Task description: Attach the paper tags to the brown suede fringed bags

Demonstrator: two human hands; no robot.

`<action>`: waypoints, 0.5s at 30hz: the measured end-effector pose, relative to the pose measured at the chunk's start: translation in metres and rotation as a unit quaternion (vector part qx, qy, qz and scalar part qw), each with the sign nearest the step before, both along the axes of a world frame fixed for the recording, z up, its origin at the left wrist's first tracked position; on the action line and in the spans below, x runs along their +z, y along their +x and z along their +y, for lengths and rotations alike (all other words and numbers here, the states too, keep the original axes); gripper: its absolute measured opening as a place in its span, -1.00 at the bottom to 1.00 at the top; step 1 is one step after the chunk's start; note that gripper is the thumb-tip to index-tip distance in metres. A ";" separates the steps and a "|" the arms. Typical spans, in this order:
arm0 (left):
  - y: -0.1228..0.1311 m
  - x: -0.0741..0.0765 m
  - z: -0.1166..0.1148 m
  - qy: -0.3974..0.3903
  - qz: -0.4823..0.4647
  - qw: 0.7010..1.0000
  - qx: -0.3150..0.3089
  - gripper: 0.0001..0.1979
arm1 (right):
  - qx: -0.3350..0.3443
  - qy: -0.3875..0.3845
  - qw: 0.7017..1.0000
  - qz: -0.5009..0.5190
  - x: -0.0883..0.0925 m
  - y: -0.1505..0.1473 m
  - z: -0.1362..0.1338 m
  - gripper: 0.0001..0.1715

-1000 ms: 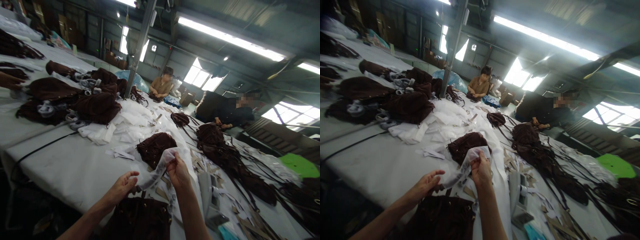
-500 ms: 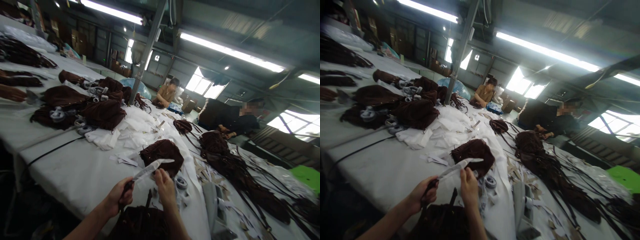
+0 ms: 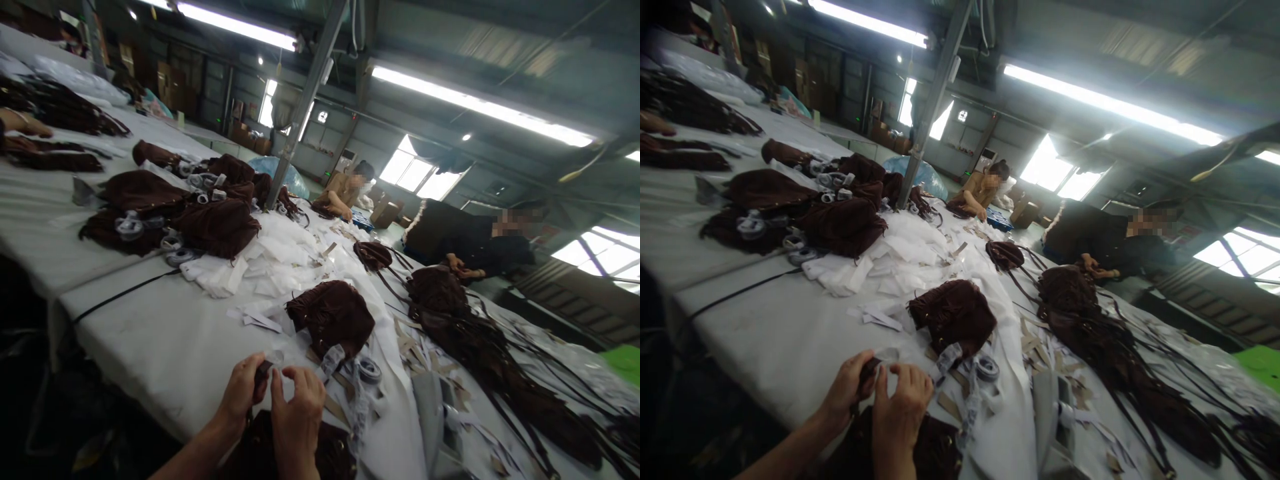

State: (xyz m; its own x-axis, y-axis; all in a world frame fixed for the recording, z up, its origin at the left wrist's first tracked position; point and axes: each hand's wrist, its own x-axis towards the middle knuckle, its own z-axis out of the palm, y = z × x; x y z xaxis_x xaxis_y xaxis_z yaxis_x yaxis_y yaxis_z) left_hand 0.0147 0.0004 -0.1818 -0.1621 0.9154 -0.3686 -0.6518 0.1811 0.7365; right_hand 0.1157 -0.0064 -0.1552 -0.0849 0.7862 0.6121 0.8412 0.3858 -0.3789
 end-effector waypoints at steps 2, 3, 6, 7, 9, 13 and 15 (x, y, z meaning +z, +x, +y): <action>0.001 0.001 -0.002 0.013 0.026 1.000 0.002 -0.61 | -0.002 0.008 1.000 -0.007 -0.003 0.000 -0.001 -0.83; 0.002 0.002 -0.003 0.016 0.036 0.999 0.001 -0.61 | -0.002 0.012 1.000 -0.009 -0.005 0.000 -0.001 -0.82; 0.003 0.003 -0.005 0.031 0.067 0.997 0.004 -0.63 | 0.002 0.004 1.000 -0.007 -0.008 0.000 -0.001 -0.81; 0.003 0.002 -0.005 0.040 0.079 0.996 0.007 -0.63 | 0.003 -0.005 1.000 -0.007 -0.008 -0.001 -0.001 -0.81; 0.004 0.002 -0.006 0.057 0.102 0.993 0.011 -0.63 | 0.005 -0.022 1.000 -0.005 -0.006 -0.002 0.000 -0.82; 0.003 -0.002 -0.006 0.063 0.124 0.990 0.011 -0.61 | 0.004 -0.028 0.999 0.015 -0.001 -0.007 0.001 -0.81; 0.002 -0.002 -0.006 0.060 0.125 0.990 0.006 -0.60 | 0.006 -0.029 0.999 0.023 0.001 -0.008 0.001 -0.81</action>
State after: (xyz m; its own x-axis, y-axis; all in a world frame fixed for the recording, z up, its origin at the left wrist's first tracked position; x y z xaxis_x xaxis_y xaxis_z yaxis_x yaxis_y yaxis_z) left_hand 0.0167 -0.0058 -0.1842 -0.2458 0.9475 -0.2047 -0.4488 0.0760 0.8904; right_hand 0.1075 -0.0050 -0.1544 -0.0682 0.8190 0.5697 0.8181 0.3727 -0.4379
